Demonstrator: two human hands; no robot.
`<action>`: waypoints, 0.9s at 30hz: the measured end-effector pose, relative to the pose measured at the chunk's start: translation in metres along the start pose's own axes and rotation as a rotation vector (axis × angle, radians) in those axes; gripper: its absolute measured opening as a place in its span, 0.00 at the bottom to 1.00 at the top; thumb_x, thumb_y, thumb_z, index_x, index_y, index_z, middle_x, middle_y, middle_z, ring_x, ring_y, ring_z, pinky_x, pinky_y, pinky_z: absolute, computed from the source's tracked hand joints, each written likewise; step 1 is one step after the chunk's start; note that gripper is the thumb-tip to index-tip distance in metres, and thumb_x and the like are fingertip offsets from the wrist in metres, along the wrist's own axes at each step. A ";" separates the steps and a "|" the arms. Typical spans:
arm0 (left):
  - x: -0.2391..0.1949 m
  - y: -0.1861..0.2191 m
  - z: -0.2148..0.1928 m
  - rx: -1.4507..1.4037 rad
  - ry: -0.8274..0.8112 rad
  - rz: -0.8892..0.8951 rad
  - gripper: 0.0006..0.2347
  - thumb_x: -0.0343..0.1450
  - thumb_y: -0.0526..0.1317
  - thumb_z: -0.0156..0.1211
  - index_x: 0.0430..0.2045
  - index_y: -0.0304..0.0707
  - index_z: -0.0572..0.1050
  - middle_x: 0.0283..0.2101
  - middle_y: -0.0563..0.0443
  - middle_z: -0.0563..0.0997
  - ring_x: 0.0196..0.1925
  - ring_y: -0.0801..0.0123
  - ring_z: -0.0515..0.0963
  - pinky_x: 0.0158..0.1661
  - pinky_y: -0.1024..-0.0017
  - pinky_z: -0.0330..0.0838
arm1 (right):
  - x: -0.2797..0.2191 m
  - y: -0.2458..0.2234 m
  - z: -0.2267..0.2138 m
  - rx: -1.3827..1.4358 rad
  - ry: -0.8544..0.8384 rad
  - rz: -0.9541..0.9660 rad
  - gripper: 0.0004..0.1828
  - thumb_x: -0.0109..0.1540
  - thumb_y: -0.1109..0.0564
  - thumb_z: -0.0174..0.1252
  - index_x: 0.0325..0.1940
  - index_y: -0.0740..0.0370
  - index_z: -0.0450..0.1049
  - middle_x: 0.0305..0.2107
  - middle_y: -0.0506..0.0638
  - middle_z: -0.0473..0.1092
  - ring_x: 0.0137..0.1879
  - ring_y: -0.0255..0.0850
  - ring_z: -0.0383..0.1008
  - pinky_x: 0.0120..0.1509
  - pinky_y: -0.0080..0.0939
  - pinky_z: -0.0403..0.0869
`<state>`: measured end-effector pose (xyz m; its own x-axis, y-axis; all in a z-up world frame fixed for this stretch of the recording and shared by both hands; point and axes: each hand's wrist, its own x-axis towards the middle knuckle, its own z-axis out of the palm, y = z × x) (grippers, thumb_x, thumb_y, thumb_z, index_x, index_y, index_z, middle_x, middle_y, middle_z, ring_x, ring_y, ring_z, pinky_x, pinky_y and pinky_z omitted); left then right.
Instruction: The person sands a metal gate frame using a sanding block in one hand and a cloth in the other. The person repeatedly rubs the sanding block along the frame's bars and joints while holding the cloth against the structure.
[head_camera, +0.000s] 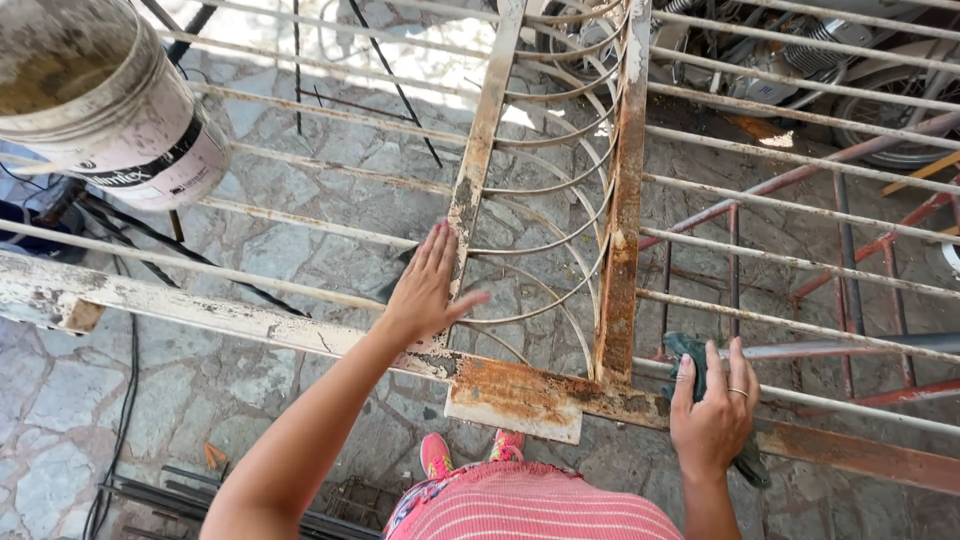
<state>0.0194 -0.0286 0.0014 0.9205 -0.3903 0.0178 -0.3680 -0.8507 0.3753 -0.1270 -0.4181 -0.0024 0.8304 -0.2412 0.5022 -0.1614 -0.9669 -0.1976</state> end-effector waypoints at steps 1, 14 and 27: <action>-0.012 0.001 0.003 0.009 0.007 -0.002 0.49 0.67 0.75 0.23 0.71 0.27 0.31 0.76 0.36 0.30 0.78 0.57 0.28 0.73 0.64 0.24 | 0.000 0.000 0.001 0.010 0.007 -0.002 0.26 0.72 0.44 0.50 0.66 0.63 0.76 0.70 0.61 0.65 0.69 0.61 0.64 0.64 0.59 0.70; 0.029 0.015 0.004 0.117 -0.084 0.000 0.47 0.68 0.74 0.14 0.71 0.28 0.31 0.77 0.38 0.30 0.78 0.58 0.28 0.73 0.64 0.23 | -0.002 0.002 -0.001 -0.035 -0.010 -0.004 0.27 0.72 0.43 0.50 0.66 0.62 0.76 0.71 0.59 0.66 0.70 0.60 0.64 0.65 0.58 0.70; 0.000 0.009 -0.023 -0.044 -0.080 0.013 0.50 0.66 0.75 0.25 0.71 0.28 0.30 0.77 0.39 0.27 0.78 0.58 0.26 0.73 0.64 0.23 | 0.000 -0.004 -0.005 -0.029 0.002 -0.005 0.27 0.70 0.43 0.51 0.65 0.63 0.76 0.70 0.60 0.66 0.69 0.59 0.66 0.69 0.55 0.68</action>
<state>0.0187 -0.0283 0.0261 0.9015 -0.4299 -0.0501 -0.3724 -0.8295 0.4162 -0.1290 -0.4151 0.0031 0.8302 -0.2365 0.5048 -0.1724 -0.9701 -0.1709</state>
